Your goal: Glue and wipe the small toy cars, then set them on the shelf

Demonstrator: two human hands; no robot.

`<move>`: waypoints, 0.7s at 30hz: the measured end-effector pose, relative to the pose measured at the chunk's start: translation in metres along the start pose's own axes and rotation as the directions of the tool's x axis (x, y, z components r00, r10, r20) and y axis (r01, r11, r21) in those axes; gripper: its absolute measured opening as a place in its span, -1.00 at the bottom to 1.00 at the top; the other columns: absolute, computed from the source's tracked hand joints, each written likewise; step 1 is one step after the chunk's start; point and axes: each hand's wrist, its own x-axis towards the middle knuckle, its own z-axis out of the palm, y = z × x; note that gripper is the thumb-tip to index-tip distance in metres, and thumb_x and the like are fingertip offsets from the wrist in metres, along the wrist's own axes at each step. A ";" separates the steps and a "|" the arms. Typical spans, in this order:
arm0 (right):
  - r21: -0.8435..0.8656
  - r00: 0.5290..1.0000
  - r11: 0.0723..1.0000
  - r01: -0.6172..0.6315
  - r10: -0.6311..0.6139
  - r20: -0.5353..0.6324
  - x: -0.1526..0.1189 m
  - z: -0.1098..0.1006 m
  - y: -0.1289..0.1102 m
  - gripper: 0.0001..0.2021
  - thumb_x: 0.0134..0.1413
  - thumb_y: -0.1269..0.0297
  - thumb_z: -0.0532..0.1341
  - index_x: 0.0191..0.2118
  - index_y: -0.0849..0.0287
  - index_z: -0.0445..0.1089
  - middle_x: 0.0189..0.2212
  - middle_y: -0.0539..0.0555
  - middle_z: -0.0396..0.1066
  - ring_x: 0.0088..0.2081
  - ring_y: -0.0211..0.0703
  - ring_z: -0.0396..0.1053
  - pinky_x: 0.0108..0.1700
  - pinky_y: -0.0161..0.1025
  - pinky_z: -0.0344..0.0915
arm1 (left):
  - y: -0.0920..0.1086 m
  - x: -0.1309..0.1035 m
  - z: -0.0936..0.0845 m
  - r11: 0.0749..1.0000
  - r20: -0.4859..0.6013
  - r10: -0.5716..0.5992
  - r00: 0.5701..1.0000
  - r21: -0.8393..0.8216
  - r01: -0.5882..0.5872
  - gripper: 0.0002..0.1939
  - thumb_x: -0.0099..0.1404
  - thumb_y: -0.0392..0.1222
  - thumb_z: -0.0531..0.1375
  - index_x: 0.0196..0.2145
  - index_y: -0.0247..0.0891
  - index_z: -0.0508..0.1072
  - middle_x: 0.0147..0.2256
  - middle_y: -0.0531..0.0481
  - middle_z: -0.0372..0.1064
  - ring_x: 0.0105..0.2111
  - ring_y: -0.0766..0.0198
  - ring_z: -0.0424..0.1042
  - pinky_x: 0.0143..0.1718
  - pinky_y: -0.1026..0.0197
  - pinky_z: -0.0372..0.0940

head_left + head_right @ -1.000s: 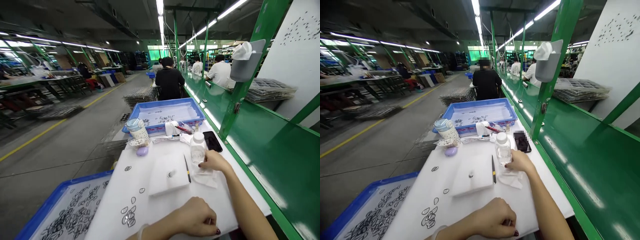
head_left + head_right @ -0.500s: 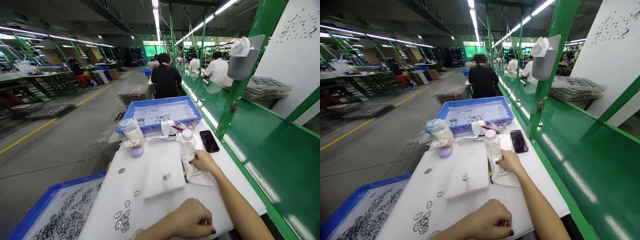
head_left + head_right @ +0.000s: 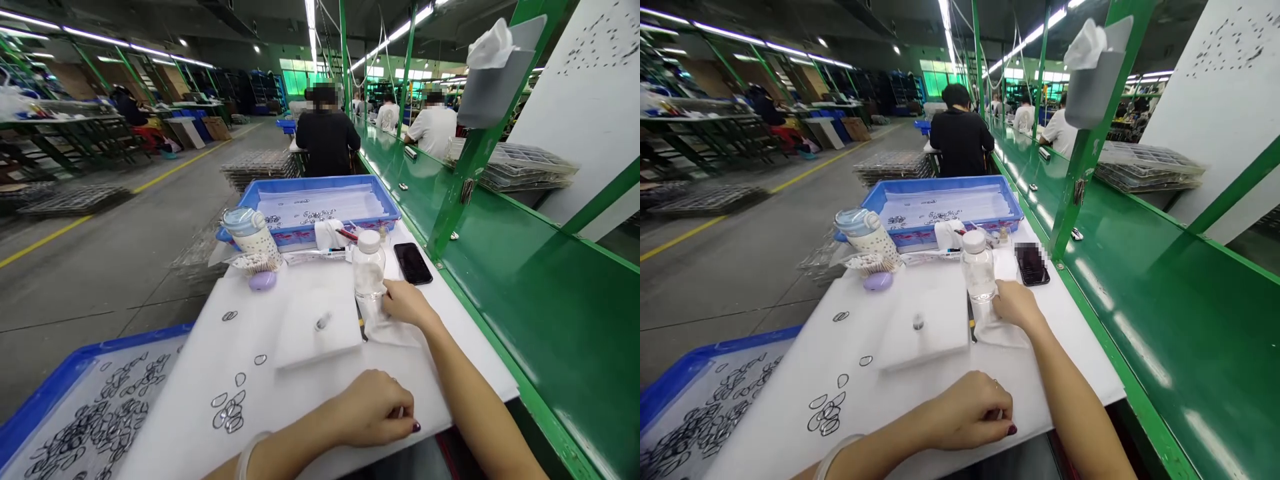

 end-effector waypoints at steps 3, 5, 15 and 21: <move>0.007 0.992 0.995 -0.095 0.095 -0.080 0.003 -0.002 -0.001 -0.51 0.31 0.39 -0.08 0.31 0.28 0.18 -0.11 0.31 0.52 -0.06 0.10 0.47 -0.15 -0.19 0.22 | -0.001 0.001 0.001 1.000 -0.002 0.008 1.000 0.007 -0.008 -0.88 0.30 -0.16 0.29 -0.37 -0.23 0.56 -0.49 0.09 0.51 -0.49 0.35 0.43 -0.43 0.36 0.18; 0.020 0.981 0.987 -0.162 0.163 -0.109 0.009 0.001 -0.002 -0.43 0.33 0.40 -0.13 0.40 0.40 -0.04 -0.09 0.39 0.50 -0.04 0.15 0.47 -0.09 -0.13 0.24 | -0.002 0.001 0.001 1.000 -0.006 0.010 1.000 0.003 -0.009 -0.88 0.29 -0.16 0.30 -0.39 -0.23 0.55 -0.49 0.08 0.51 -0.49 0.35 0.43 -0.43 0.37 0.19; 0.122 0.952 0.953 -0.278 0.290 -0.097 0.037 0.014 0.004 -0.21 0.24 0.30 0.00 0.40 0.70 -0.36 -0.03 0.49 0.46 -0.02 0.23 0.46 0.00 -0.03 0.30 | -0.002 0.000 0.000 0.995 -0.031 0.015 0.999 -0.099 -0.018 -0.85 0.29 -0.20 0.27 -0.44 -0.25 0.49 -0.52 0.11 0.44 -0.53 0.41 0.33 -0.45 0.39 0.15; 0.158 0.950 0.943 -0.292 0.305 -0.066 0.042 0.013 0.009 -0.18 0.22 0.24 0.04 0.39 0.73 -0.29 -0.01 0.50 0.46 0.02 0.25 0.44 0.04 -0.03 0.29 | -0.004 0.000 0.001 0.993 -0.027 0.017 0.999 -0.119 -0.021 -0.84 0.31 -0.19 0.25 -0.43 -0.23 0.46 -0.52 0.11 0.41 -0.52 0.39 0.32 -0.38 0.38 0.18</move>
